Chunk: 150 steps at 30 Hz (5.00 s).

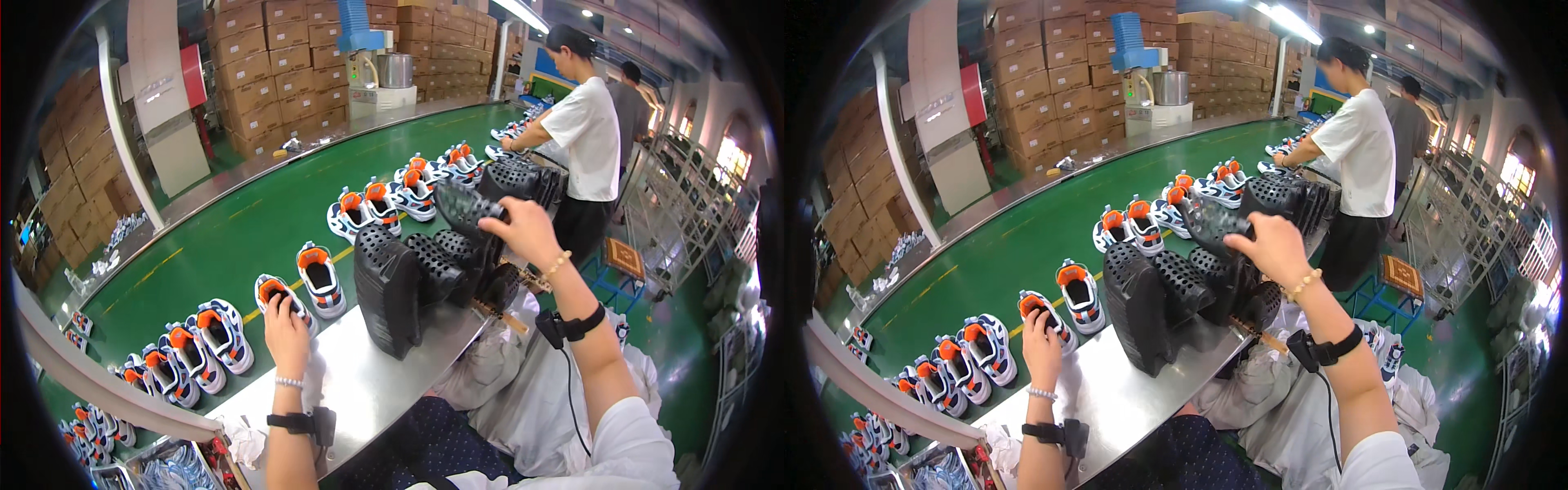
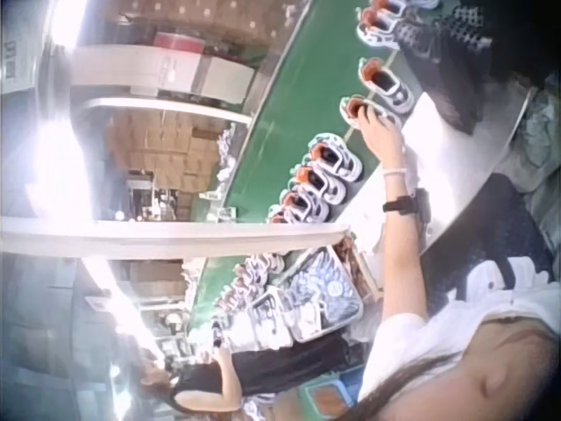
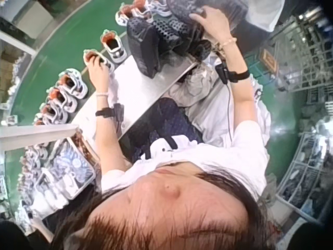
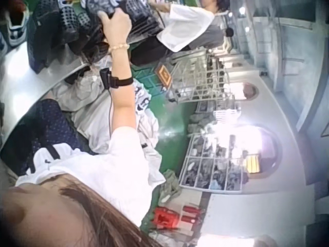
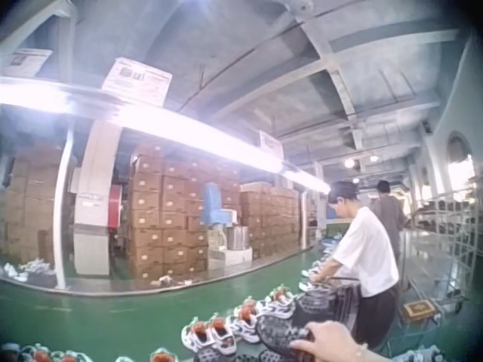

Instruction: Checking and assembling shoe components on a factory line.

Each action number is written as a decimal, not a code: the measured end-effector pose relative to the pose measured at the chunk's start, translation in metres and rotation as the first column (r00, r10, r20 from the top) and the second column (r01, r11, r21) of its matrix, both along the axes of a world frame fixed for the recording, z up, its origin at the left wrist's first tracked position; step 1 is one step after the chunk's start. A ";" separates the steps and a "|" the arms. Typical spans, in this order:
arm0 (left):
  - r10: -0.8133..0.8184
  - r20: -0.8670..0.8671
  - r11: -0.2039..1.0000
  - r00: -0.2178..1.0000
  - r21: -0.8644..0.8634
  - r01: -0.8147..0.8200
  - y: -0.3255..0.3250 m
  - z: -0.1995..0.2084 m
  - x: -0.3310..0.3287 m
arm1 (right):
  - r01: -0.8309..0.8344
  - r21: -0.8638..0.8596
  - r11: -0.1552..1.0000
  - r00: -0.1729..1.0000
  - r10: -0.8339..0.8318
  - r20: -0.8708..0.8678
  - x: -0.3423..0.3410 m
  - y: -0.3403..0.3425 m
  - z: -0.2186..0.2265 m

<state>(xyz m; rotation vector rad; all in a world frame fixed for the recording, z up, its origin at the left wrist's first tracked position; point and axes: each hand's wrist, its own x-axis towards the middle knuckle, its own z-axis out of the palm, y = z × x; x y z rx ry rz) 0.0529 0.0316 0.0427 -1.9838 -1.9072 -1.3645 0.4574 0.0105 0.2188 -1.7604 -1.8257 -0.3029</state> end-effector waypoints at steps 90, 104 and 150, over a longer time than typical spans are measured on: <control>-0.342 -0.519 0.661 0.783 -0.725 -0.192 0.097 -0.041 -0.087 | -0.425 0.434 0.794 0.452 0.602 -0.658 -0.064 -0.053 0.022; 0.144 -0.010 0.972 0.990 -0.185 -0.143 -0.038 -0.038 -0.035 | -0.417 -0.429 0.801 0.872 0.486 0.059 -0.338 0.056 -0.080; 0.200 0.270 0.977 0.942 0.011 -0.211 -0.035 -0.049 -0.084 | -0.801 -0.181 0.570 0.534 0.546 -0.645 -0.271 -0.035 -0.164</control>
